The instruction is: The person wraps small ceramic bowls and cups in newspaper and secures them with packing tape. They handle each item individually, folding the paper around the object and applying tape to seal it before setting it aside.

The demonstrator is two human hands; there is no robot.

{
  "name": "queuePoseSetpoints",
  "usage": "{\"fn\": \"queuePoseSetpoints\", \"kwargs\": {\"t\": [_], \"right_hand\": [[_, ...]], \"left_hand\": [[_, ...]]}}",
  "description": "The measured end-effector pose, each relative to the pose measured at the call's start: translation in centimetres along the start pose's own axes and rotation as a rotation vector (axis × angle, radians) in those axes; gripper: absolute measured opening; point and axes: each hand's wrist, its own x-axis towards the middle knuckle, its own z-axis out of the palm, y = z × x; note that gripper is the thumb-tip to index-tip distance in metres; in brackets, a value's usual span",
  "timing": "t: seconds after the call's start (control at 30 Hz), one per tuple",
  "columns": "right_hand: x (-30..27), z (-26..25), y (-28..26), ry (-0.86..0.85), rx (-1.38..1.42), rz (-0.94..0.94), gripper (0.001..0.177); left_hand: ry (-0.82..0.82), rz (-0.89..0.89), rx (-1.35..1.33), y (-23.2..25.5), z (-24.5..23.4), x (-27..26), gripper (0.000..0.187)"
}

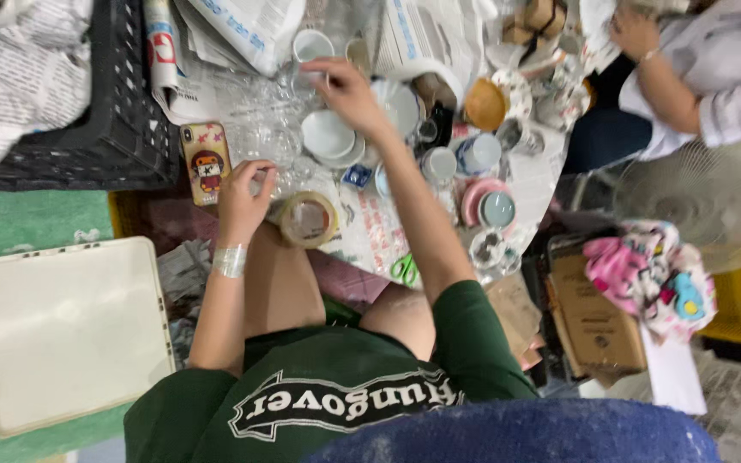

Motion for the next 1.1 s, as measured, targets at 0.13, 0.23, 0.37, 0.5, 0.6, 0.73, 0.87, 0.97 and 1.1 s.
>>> {"fn": "queuePoseSetpoints", "kwargs": {"t": [0.13, 0.23, 0.37, 0.5, 0.6, 0.73, 0.87, 0.97, 1.1], "right_hand": [[6.1, 8.5, -1.9, -0.056, -0.623, -0.135, 0.03], [10.2, 13.3, -1.0, -0.063, -0.848, -0.191, 0.039], [15.3, 16.9, 2.9, 0.198, -0.835, -0.175, 0.049], [18.1, 12.5, 6.6, 0.598, 0.637, 0.247, 0.03], [18.1, 5.3, 5.6, 0.862, -0.093, -0.084, 0.02], [13.0, -1.2, -0.1, 0.887, 0.456, -0.166, 0.02], [-1.2, -4.7, -3.2, 0.746, 0.674, -0.013, 0.03], [-11.3, -4.3, -2.7, 0.663, 0.503, 0.041, 0.037], [-22.4, -2.5, -1.5, 0.392, 0.362, 0.226, 0.033]], "left_hand": [[0.084, -0.001, -0.01, -3.1, -0.9, 0.7, 0.014], [0.052, -0.061, -0.08, -4.2, -1.0, 0.2, 0.017], [-0.019, -0.218, -0.024, -5.1, -2.6, -0.3, 0.019], [0.055, 0.012, 0.145, -6.0, -4.0, 0.5, 0.013], [0.049, -0.03, 0.048, -6.0, -3.6, 1.7, 0.017], [0.081, -0.057, -0.081, -4.5, -2.2, 2.6, 0.016], [0.083, 0.007, -0.458, -0.9, 0.4, 3.7, 0.028], [-0.121, 0.039, -0.753, 3.0, 4.3, 3.2, 0.057], [-0.222, 0.054, -0.606, 8.2, 8.6, 0.8, 0.042]]}}
